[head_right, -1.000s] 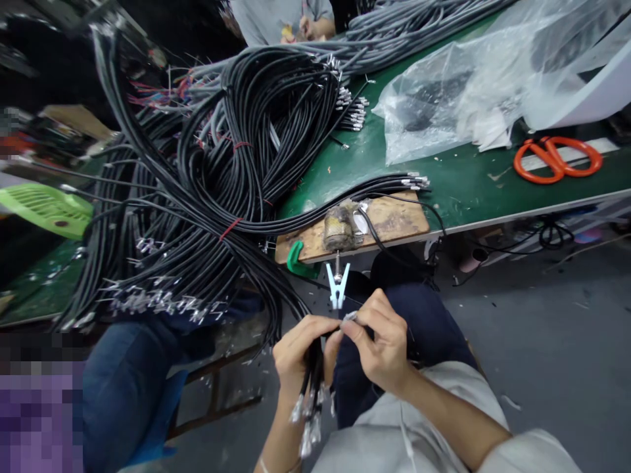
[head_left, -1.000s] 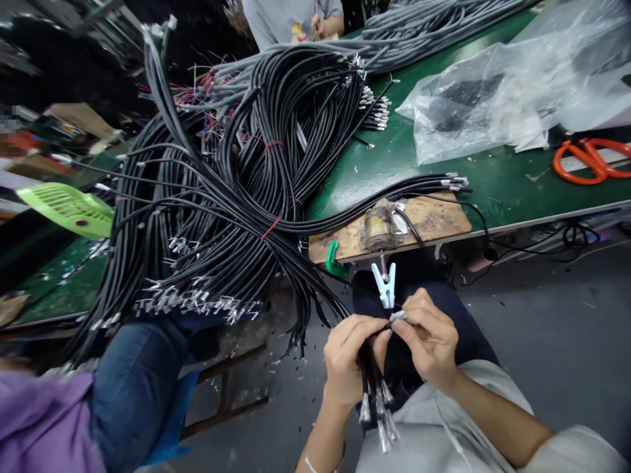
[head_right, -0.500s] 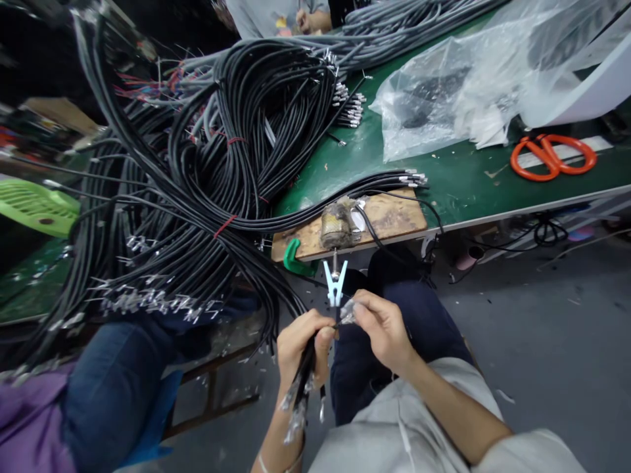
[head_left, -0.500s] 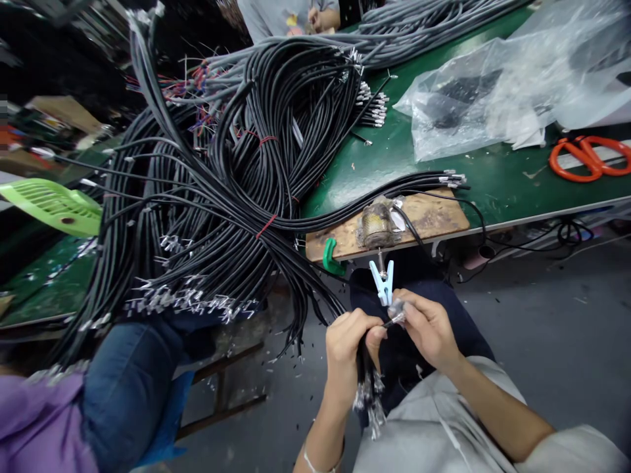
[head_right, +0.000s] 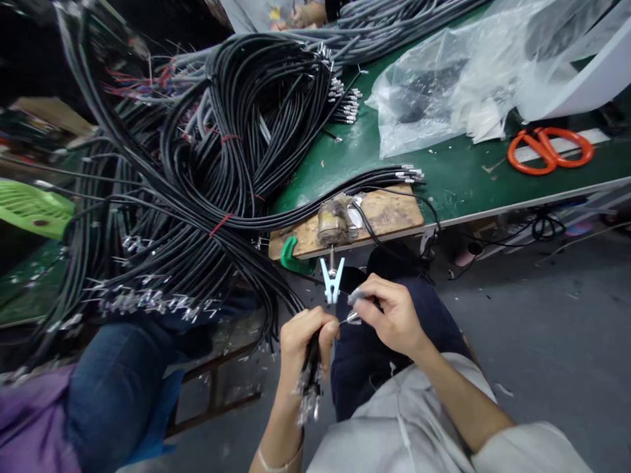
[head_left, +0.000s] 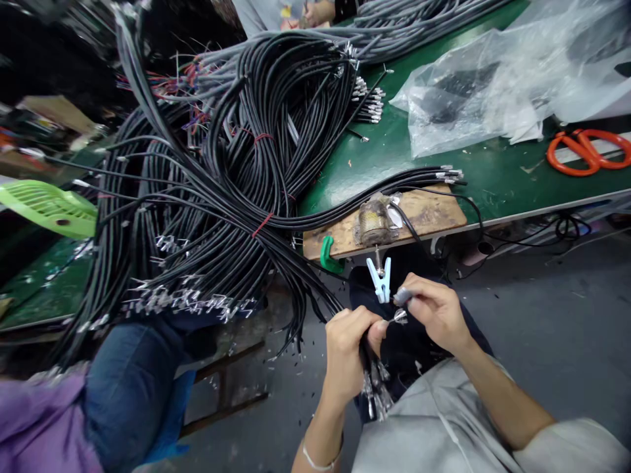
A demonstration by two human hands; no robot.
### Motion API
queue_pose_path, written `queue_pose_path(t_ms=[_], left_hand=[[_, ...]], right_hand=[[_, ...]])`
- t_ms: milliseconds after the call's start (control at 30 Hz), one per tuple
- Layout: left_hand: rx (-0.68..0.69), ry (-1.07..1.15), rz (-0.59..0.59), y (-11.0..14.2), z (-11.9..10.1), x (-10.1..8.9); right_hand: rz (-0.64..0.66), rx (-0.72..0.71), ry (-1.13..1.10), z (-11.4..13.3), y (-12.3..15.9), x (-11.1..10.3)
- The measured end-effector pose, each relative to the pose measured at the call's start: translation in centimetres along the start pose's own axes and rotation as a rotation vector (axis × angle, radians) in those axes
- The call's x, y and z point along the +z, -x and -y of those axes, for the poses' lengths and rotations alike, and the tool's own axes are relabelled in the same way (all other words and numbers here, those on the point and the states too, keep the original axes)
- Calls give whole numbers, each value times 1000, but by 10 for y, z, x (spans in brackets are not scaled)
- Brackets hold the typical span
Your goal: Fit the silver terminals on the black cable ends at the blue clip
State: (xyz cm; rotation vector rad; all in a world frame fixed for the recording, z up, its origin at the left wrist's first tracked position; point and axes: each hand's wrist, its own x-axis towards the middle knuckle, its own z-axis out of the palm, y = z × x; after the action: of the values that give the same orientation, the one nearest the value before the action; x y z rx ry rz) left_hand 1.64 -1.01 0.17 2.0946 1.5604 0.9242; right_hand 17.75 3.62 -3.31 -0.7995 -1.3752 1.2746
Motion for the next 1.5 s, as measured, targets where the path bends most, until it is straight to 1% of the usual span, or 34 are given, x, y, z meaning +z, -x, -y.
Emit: queue_pose_path(t_ms=[67, 100, 167, 233, 300, 333, 367, 400, 433, 467, 533, 567, 600, 633, 667, 733, 767, 800, 833, 900, 967, 1000, 1067, 1167, 1233, 1300, 1367, 1400, 1433, 1500], left_hand=[[-20, 5, 5, -1, -1, 0], [-24, 9, 10, -2, -2, 0], [-17, 21, 3, -4, -3, 0], [9, 47, -38, -3, -3, 1], [27, 73, -91, -2, -2, 2], [28, 77, -115, -1, -1, 3], [24, 74, -133, 1, 0, 4], [18, 64, -148, 2, 0, 5], [14, 54, -163, 3, 0, 6], [12, 42, -180, 3, -1, 7], [7, 21, -209, 3, -4, 8], [-4, 15, -220, 3, -5, 9], [-19, 14, -229, 3, -7, 9], [-38, 17, -234, 2, -8, 10], [-59, 22, -237, 2, -8, 10], [-93, 40, -236, 2, -8, 10], [-101, 51, -230, 2, -7, 10], [-103, 64, -225, 2, -7, 10], [-102, 79, -220, 2, -6, 11], [-94, 104, -216, 1, -5, 12], [-88, 113, -217, 1, -4, 13], [-86, 113, -221, 0, -5, 13], [-85, 114, -226, 0, -5, 14], [-98, 123, -236, 1, -6, 14], [-112, 132, -244, 1, -7, 13], [-120, 138, -251, 2, -7, 13], [-112, 137, -249, 2, -7, 13], [-108, 132, -241, 2, -8, 13], [-105, 124, -233, 2, -8, 13], [-103, 100, -213, 1, -8, 12]], right_hand=[[110, -99, -41, -3, 2, -4], [133, -129, -40, -5, 2, -4], [105, -134, -83, -7, 4, 2], [32, -67, -238, -9, 5, 12], [-38, 67, -418, -9, 7, 26], [-72, 135, -474, -8, 9, 32], [-110, 177, -488, -7, 10, 38], [-152, 183, -452, -7, 11, 42], [-200, 136, -365, -6, 12, 45], [-250, 38, -236, -6, 12, 47], [-345, -268, 74, -6, 12, 45], [-370, -425, 210, -7, 11, 43], [-372, -550, 310, -8, 11, 40], [-352, -629, 372, -8, 11, 36], [-311, -658, 399, -8, 12, 32], [-186, -623, 377, -7, 16, 22], [-130, -580, 348, -5, 18, 17], [-109, -523, 320, -2, 19, 12], [-124, -453, 299, 0, 20, 8], [-198, -287, 287, 5, 18, 2], [-211, -172, 280, 8, 12, 1], [-185, -157, 270, 9, 9, 2], [-146, -193, 258, 9, 4, 5], [-166, -287, 316, 6, 4, 9], [-152, -322, 381, 3, 5, 8], [-163, -277, 400, 1, 6, 5], [-168, -171, 342, 1, 6, 2], [-144, -128, 299, 1, 5, 2], [-93, -105, 259, 3, 5, 2], [18, -138, 228, 6, 3, 4]])
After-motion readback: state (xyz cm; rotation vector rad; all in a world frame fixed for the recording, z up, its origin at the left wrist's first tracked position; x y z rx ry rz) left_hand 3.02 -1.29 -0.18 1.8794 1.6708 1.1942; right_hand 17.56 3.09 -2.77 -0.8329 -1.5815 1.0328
